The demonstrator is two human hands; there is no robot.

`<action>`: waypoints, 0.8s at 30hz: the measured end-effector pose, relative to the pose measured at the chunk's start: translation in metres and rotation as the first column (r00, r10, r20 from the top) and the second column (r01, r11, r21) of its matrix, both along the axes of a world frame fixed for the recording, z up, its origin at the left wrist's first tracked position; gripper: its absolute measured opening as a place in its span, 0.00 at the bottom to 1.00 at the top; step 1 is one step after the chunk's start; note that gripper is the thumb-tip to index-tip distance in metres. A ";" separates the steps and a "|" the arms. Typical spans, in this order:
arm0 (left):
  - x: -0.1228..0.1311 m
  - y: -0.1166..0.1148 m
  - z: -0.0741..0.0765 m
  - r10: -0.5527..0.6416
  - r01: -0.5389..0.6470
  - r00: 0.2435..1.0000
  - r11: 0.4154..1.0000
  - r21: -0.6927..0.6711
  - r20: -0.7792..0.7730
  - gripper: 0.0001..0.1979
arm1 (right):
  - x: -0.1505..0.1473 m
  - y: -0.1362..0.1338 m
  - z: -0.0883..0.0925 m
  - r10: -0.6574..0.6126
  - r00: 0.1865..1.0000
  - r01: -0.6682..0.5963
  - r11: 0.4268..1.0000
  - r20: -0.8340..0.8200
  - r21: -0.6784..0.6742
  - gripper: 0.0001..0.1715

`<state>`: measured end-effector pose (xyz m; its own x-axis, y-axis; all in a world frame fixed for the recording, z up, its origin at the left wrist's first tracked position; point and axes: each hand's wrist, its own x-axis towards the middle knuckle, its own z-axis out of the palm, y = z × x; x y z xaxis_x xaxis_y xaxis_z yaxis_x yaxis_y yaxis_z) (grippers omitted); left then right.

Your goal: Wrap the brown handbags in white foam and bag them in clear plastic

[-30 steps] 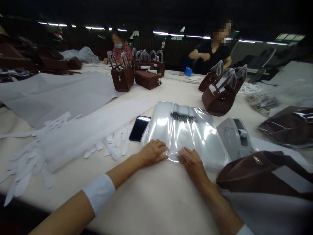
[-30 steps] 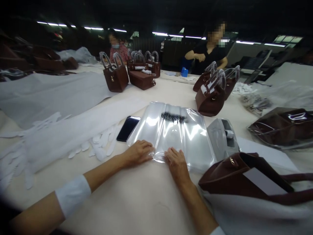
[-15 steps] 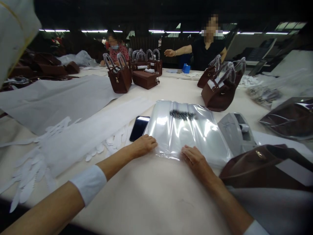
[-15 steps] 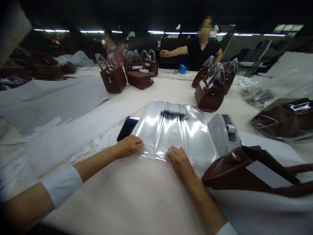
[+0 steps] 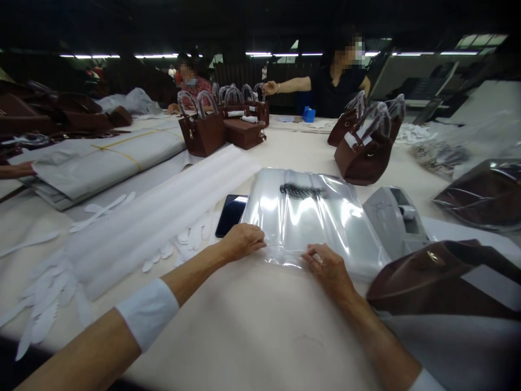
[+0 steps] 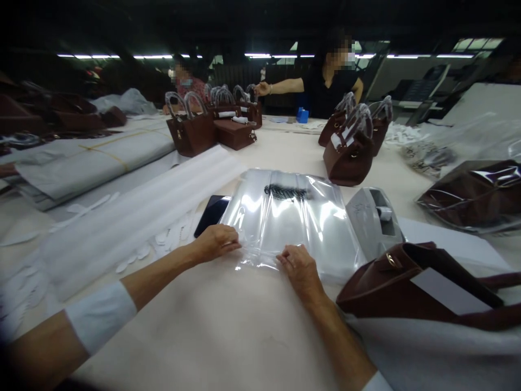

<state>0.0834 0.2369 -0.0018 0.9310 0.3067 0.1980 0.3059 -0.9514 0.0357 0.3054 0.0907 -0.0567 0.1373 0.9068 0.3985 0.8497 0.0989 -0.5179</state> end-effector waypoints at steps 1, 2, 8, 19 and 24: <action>0.001 0.000 0.003 0.005 -0.005 1.000 1.000 0.008 -0.001 0.13 | 0.000 0.000 0.002 0.004 1.000 -0.004 1.000 -0.009 -0.008 0.11; 0.001 -0.001 0.006 0.005 -0.005 1.000 1.000 0.017 -0.007 0.13 | -0.001 0.000 0.004 0.017 1.000 -0.017 1.000 -0.014 -0.018 0.11; -0.012 -0.013 0.012 0.026 -0.025 0.995 1.000 0.018 -0.092 0.21 | -0.010 -0.002 0.016 0.074 0.997 -0.074 0.994 -0.009 -0.077 0.10; 0.045 -0.051 0.009 0.154 -0.147 0.983 0.987 0.071 -0.103 0.09 | -0.035 -0.013 0.033 -0.019 0.987 0.008 0.998 0.157 0.068 0.08; 0.050 -0.041 0.021 0.211 -0.214 0.977 0.971 0.109 0.042 0.11 | -0.059 -0.007 0.036 0.093 0.955 -0.123 0.988 0.282 0.091 0.14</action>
<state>0.1335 0.1958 0.0195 0.8400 0.4708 0.2695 0.5017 -0.8633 -0.0554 0.2461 0.0833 -0.0211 -0.0879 0.8604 0.5021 0.9392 0.2395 -0.2461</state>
